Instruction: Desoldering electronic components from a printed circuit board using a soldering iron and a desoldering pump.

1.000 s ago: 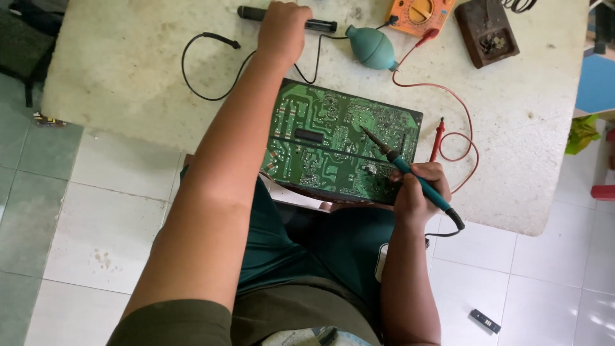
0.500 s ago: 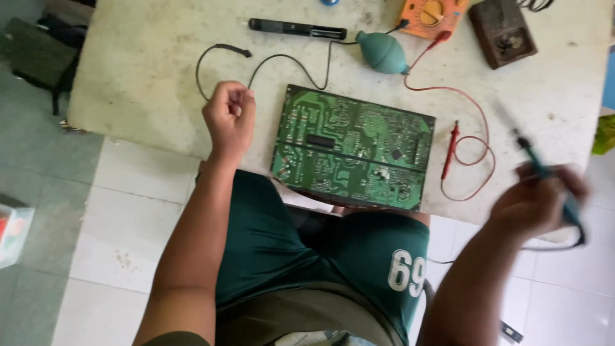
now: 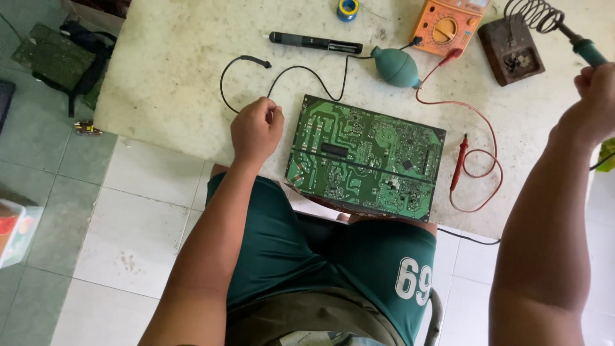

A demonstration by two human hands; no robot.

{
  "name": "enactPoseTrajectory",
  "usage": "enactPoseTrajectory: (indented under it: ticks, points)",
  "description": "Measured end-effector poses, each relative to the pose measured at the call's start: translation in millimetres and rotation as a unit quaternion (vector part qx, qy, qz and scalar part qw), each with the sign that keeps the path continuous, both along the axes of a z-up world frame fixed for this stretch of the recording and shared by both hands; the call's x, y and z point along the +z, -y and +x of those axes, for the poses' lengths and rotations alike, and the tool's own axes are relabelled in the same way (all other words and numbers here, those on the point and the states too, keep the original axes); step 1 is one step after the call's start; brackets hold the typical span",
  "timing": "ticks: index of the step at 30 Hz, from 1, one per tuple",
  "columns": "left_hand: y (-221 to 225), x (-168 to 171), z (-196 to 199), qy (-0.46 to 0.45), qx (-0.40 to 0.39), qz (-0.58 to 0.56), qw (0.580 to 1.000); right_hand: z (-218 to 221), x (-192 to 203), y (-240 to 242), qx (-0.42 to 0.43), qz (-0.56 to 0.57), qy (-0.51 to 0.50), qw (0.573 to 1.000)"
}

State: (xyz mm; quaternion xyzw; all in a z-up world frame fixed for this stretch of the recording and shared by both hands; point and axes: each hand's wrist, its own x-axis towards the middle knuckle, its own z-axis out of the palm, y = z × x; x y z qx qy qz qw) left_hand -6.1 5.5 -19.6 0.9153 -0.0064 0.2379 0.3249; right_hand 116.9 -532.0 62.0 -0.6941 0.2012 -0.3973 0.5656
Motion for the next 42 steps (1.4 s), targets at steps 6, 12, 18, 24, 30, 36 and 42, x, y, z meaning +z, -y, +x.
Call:
enactPoseTrajectory:
  ticks: [6, 12, 18, 24, 30, 36, 42]
  points:
    - [4.2, 3.6, 0.7, -0.009, -0.002, 0.040, 0.999, 40.2, -11.9, -0.5, 0.017, -0.091, 0.017, 0.996]
    - [5.6, 0.8, 1.3, -0.004, 0.007, 0.072, 0.997, 66.3, -24.9, -0.2, 0.058, -0.108, -0.031, 0.992]
    - [5.5, 6.0, 1.8, -0.007, 0.005, 0.081, 0.997, 78.5, -21.3, -10.3, 0.072, -0.087, -0.040, 0.993]
    - [7.1, 4.7, 2.3, -0.009, 0.013, 0.071, 0.997, 80.9, -15.2, -19.7, 0.016, -0.075, -0.040, 0.996]
    - [6.1, 1.8, 1.0, -0.023, 0.015, 0.086, 0.996, 78.9, -23.8, -17.6, 0.049, -0.120, 0.038, 0.991]
    - [5.8, 8.7, 3.6, -0.025, 0.014, 0.081, 0.996, 72.6, -15.9, -52.8, 0.059, -0.053, -0.064, 0.995]
    - [4.7, 3.0, 0.0, -0.006, 0.010, 0.061, 0.998, 61.2, -12.1, -83.0, 0.043, 0.343, -0.016, 0.938]
